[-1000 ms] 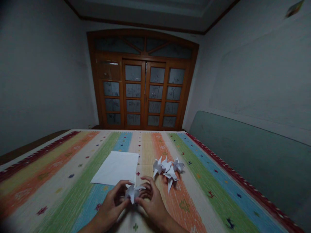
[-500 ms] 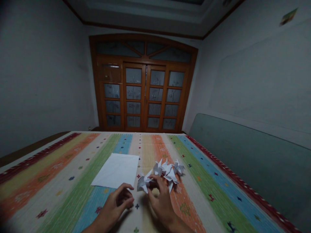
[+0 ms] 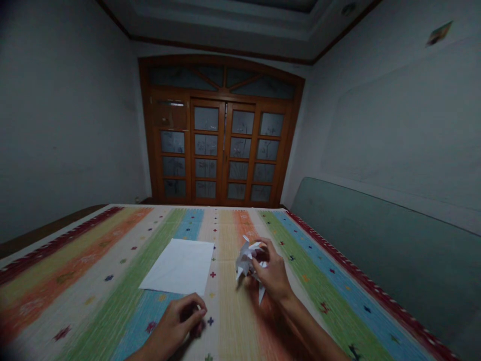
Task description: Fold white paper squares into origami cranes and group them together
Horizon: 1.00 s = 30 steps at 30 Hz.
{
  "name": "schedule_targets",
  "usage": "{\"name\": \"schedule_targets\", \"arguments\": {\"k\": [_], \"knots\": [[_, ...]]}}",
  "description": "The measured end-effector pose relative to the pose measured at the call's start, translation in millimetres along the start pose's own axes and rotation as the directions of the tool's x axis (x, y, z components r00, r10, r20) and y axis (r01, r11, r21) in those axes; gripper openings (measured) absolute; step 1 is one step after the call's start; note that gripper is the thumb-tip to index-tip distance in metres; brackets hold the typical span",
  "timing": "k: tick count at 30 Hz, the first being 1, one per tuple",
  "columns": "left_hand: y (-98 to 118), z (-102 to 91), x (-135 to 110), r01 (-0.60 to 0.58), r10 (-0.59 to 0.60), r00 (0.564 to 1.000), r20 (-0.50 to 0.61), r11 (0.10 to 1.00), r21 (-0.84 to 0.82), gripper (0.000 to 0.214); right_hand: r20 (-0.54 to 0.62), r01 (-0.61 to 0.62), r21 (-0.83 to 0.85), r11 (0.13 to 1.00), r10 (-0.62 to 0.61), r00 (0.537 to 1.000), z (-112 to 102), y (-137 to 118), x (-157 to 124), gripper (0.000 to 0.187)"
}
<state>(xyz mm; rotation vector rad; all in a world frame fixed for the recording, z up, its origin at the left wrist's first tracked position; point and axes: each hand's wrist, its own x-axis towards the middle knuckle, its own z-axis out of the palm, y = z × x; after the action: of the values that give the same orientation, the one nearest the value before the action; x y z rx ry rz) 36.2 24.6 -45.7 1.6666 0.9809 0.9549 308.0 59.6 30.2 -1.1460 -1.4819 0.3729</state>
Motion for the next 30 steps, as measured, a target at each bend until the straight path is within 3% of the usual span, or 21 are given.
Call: {"name": "schedule_targets", "arguments": {"k": [4, 10, 22, 30], "knots": [[1, 0.3, 0, -0.001, 0.001, 1.0, 0.008, 1.0, -0.001, 0.023, 0.083, 0.003, -0.18, 0.984, 0.012, 0.996, -17, 4, 13, 0.028], [2, 0.1, 0, 0.01, -0.01, 1.0, 0.011, 1.0, -0.002, 0.022, 0.038, -0.026, -0.306, 0.952, 0.04, 0.998, -31, 15, 21, 0.022], [9, -1.2, -1, 0.008, -0.008, 1.0, 0.019, 1.0, 0.018, 0.022, 0.066, 0.028, -0.425, 0.905, 0.0, 0.998, -37, 27, 25, 0.019], [1, -0.1, 1, 0.021, -0.022, 1.0, 0.01, 0.998, 0.056, 0.02, 0.112, 0.069, -0.494, 0.867, -0.015, 0.994, -17, 42, 57, 0.023]]}}
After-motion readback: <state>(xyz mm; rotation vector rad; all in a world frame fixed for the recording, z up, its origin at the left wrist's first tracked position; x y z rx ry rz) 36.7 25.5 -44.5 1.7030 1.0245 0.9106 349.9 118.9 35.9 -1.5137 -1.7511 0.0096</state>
